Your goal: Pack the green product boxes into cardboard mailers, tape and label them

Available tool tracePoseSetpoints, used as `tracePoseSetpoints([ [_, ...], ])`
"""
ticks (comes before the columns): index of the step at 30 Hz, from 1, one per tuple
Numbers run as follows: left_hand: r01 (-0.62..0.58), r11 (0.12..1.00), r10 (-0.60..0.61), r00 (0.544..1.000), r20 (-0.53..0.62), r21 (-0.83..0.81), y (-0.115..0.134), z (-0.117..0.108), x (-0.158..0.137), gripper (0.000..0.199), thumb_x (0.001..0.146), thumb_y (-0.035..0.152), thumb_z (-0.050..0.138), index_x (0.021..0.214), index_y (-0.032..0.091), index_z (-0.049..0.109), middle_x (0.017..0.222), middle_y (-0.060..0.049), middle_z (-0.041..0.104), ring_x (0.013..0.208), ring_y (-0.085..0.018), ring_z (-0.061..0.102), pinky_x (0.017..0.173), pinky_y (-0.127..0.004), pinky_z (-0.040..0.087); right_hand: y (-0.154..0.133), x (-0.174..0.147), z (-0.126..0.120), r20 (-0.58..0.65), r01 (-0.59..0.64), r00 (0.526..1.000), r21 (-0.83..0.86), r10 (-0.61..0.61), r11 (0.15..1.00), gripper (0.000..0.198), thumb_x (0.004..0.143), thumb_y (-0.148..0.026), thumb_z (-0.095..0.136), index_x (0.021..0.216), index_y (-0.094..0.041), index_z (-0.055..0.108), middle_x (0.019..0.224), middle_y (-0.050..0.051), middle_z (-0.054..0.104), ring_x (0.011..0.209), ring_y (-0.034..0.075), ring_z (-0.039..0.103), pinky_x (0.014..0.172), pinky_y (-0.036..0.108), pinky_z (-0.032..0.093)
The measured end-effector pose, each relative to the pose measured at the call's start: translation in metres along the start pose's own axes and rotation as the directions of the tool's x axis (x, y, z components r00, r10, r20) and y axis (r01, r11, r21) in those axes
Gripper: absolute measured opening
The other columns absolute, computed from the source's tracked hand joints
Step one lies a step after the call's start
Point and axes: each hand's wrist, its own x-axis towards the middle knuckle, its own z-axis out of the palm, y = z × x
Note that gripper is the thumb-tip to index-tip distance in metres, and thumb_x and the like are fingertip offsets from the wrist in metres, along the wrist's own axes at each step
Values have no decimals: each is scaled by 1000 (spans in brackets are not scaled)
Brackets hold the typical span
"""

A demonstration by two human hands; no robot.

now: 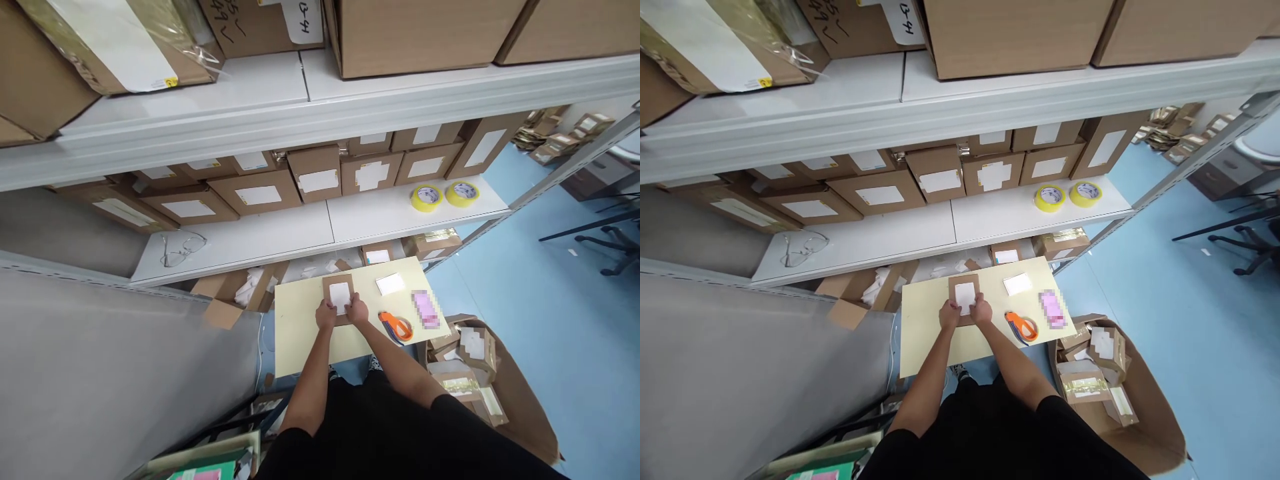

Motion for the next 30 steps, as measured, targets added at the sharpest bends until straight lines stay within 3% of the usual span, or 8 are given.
tracePoseSetpoints([
  [6,24,983,-34,998,50,182,9,-15,10,25,71,34,82,75,24,59,82,-8,74,92,-28,72,81,-36,54,9,4,-13,90,1,996,-17,0,1000,33,91,-38,71,114,-20,56,101,16,73,98,31,69,79,36,44],
  [9,-236,939,215,970,110,252,16,-13,6,19,83,31,70,100,23,69,111,-13,75,116,-29,66,98,-40,52,19,-3,-11,22,78,997,-31,-77,997,38,92,-36,69,123,-20,57,120,18,70,115,33,64,88,38,46],
  [12,-459,855,416,885,211,240,18,-1,-1,47,90,31,61,136,23,63,153,-14,56,147,-31,43,116,-47,40,35,-13,-4,-23,114,993,9,-113,993,50,93,-32,64,140,-21,54,141,18,61,130,33,56,99,40,47],
  [15,-475,834,389,867,312,280,10,12,-4,69,92,43,59,157,25,44,172,-10,26,160,-36,14,123,-55,29,52,-21,6,-26,161,987,166,-158,973,53,95,-29,57,147,-20,53,149,16,58,135,31,56,110,41,44],
  [18,-488,819,378,855,355,303,1,19,0,72,95,49,54,162,27,37,175,-8,13,161,-36,2,125,-57,24,60,-25,14,-63,212,977,332,-203,919,53,92,-27,55,145,-21,59,149,11,60,139,28,56,116,40,42],
  [24,-465,852,352,849,395,240,-1,21,10,73,94,46,56,161,21,39,174,-10,14,161,-37,2,128,-54,17,43,-30,17,-98,77,995,484,-33,872,49,83,-29,64,131,-22,71,138,9,69,135,30,60,118,46,42],
  [27,-459,873,373,846,381,166,-7,9,17,77,92,51,59,160,19,41,174,-11,17,161,-37,3,129,-53,15,25,-40,20,-139,107,989,501,-42,859,43,83,-33,64,124,-23,75,135,8,71,136,29,59,117,45,43],
  [30,-462,887,436,845,308,12,-28,-18,29,75,90,58,60,154,20,48,171,-12,28,161,-35,10,129,-49,19,6,-52,27,-149,176,982,534,-113,827,41,83,-37,65,121,-25,76,137,7,70,140,28,55,116,45,44],
])
